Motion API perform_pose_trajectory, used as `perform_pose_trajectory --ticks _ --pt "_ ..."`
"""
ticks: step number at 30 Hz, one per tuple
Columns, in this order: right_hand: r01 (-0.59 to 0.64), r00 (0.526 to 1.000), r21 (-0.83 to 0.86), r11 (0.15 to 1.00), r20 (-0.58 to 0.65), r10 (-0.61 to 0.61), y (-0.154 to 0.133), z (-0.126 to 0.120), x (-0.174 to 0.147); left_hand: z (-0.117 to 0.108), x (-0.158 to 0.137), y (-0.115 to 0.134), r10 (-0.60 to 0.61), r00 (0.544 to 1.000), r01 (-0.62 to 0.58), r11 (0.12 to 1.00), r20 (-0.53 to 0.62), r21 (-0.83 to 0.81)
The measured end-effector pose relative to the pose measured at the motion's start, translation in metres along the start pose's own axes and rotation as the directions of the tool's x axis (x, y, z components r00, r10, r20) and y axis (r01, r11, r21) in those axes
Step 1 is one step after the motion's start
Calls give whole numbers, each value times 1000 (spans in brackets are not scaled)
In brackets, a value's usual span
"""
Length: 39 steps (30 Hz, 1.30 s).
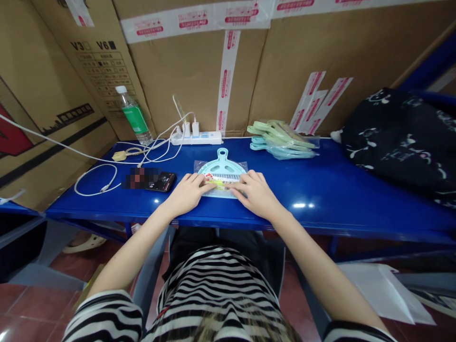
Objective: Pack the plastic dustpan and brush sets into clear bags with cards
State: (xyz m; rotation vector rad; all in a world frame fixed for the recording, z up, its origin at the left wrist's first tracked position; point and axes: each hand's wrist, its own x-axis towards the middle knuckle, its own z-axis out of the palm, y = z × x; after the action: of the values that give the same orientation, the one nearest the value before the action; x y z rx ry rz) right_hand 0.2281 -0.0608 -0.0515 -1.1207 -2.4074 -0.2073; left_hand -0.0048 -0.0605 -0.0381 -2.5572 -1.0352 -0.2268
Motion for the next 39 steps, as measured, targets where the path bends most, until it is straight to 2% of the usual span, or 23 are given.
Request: perform_pose_trajectory --ticks 11,18,24,31,39 --pt "-78 993 -22 997 -94 76 3 -2 -4 2 -4 -1 -48 997 48 999 -54 12" --pt "-129 986 25 991 -99 131 8 -4 -7 1 -9 -6 -134 981 137 991 -140 11" --pt "-223 970 69 972 -84 228 12 -6 -8 0 -9 -8 -214 959 227 973 -186 52" --pt "-338 940 91 937 -12 340 13 -13 -7 1 -8 -6 -264 950 275 960 -165 48" --pt "-356 929 72 932 -75 361 8 -10 -6 -2 -5 -2 -359 933 361 932 -34 39"
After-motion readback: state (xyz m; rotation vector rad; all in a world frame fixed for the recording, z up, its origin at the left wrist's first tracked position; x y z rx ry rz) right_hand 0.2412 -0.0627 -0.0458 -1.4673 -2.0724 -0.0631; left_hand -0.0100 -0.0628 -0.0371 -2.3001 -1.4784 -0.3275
